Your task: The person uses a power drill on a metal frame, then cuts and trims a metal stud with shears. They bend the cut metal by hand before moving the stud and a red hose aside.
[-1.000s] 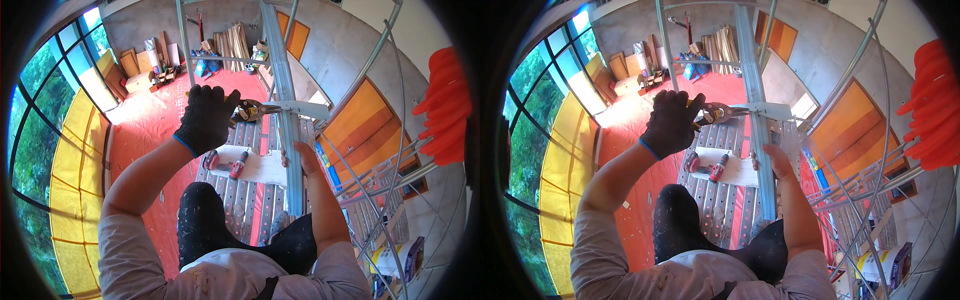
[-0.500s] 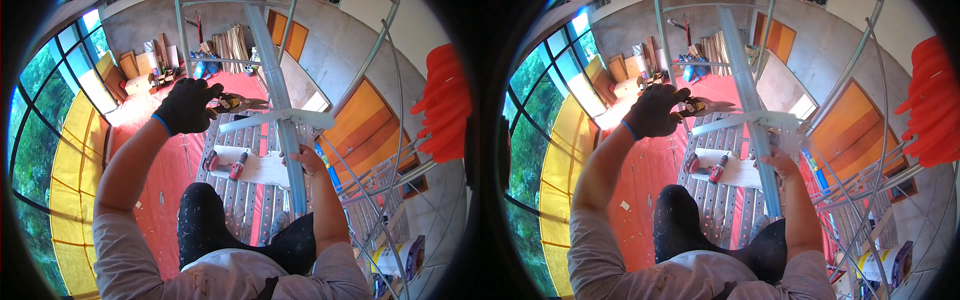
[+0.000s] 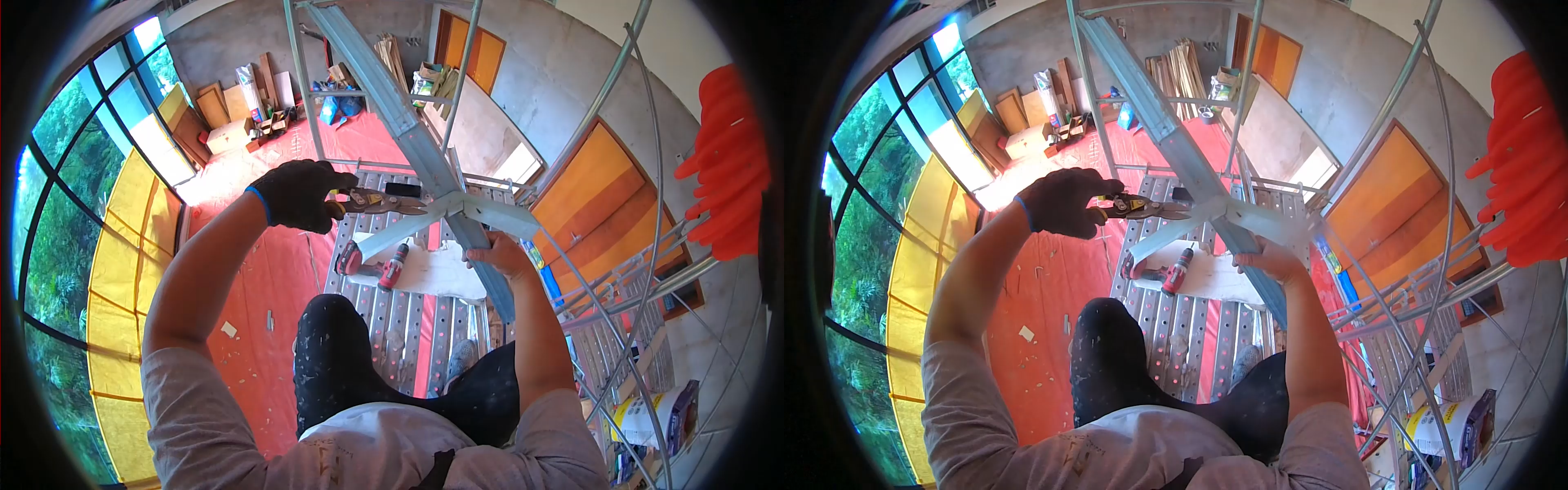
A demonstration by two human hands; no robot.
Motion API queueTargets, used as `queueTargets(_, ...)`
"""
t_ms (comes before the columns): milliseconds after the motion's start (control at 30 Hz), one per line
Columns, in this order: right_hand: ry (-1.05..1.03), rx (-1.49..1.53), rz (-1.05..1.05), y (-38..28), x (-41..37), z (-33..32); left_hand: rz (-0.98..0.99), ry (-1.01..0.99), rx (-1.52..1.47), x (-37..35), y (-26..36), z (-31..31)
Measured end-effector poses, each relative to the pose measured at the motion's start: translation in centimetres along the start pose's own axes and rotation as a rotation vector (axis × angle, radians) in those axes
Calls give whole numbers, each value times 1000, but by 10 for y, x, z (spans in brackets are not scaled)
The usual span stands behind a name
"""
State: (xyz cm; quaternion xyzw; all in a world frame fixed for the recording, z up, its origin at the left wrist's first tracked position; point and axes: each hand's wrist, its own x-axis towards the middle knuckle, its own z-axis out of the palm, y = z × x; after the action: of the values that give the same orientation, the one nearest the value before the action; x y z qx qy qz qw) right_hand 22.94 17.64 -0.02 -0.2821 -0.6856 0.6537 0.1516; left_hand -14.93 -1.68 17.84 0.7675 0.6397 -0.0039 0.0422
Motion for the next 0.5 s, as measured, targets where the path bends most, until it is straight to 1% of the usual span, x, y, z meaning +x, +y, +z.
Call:
queueTargets(133,-30,-19,52,-3,0,-2,24,-33,-107,-5,-2,3)
queueTargets(233,-50,51,-18,-19,-8,7,64,-49,-151,-5,-2,5)
queueTargets(300,-15,92,-86,-25,-11,16,110,-44,-169,-4,-5,9)
queueTargets(333,3,112,-120,-27,-11,19,87,-52,-162,-6,-5,9)
queueTargets(433,5,118,-58,-23,-12,19,18,-83,-154,-13,1,2)
queueTargets(500,-44,37,14,-15,-7,8,-38,-116,-164,-21,6,-3)
